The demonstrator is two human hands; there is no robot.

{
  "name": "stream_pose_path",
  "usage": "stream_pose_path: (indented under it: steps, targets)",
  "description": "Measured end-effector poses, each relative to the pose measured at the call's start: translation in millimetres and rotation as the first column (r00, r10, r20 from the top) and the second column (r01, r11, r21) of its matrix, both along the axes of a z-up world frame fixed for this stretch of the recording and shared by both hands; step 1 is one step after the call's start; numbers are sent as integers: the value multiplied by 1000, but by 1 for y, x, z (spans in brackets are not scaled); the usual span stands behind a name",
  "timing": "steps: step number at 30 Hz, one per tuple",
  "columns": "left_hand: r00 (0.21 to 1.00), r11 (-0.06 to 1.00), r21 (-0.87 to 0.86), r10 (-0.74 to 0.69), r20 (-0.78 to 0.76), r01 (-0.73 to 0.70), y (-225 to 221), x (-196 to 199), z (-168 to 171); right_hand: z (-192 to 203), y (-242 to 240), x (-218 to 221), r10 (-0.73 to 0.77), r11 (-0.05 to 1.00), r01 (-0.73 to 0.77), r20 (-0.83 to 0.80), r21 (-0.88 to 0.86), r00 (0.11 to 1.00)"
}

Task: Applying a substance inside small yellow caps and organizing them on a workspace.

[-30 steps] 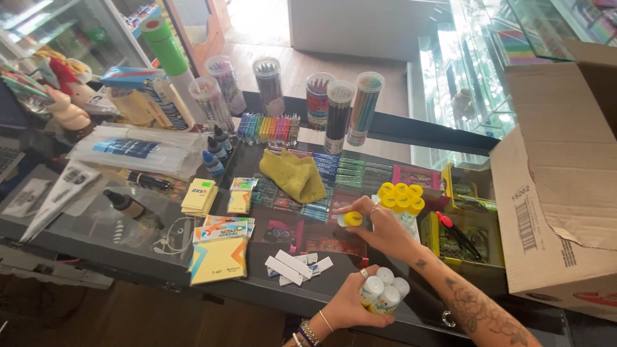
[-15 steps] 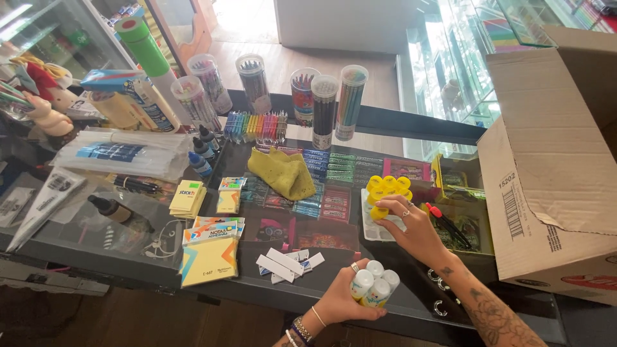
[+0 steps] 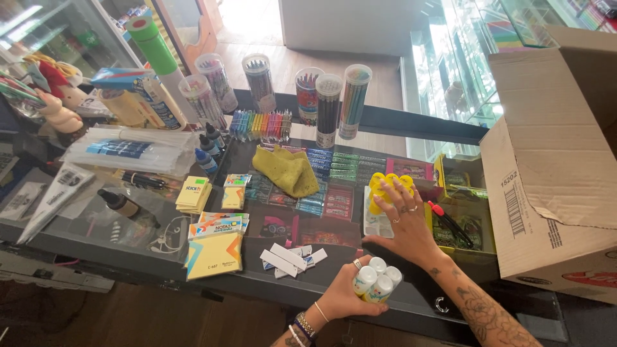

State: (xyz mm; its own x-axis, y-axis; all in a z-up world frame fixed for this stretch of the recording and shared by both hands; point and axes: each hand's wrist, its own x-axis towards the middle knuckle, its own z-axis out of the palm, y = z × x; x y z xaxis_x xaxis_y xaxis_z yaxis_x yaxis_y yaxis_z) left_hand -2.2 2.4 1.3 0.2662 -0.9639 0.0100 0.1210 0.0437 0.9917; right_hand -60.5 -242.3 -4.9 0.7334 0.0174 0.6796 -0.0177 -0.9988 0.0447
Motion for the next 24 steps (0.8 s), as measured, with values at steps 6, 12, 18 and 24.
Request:
stream_pose_path:
  steps: [6, 12, 18, 24]
  targets:
    - [1000, 1000, 5, 5, 5, -5, -1, -1, 0, 9, 2, 6, -5, 998, -4, -144, -66, 989]
    - [990, 997, -12, 72, 121, -71, -2, 2, 0, 4, -24, 44, -152, 987, 138, -175, -88, 973]
    - [998, 999, -8, 49, 32, -49, -1, 3, 0, 29, -39, 73, -103, 950, 181, -291, 253, 951]
    - [999, 999, 20, 26, -29, -26, 0, 2, 2, 27, -29, 107, -367, 862, 410, -192, 298, 910]
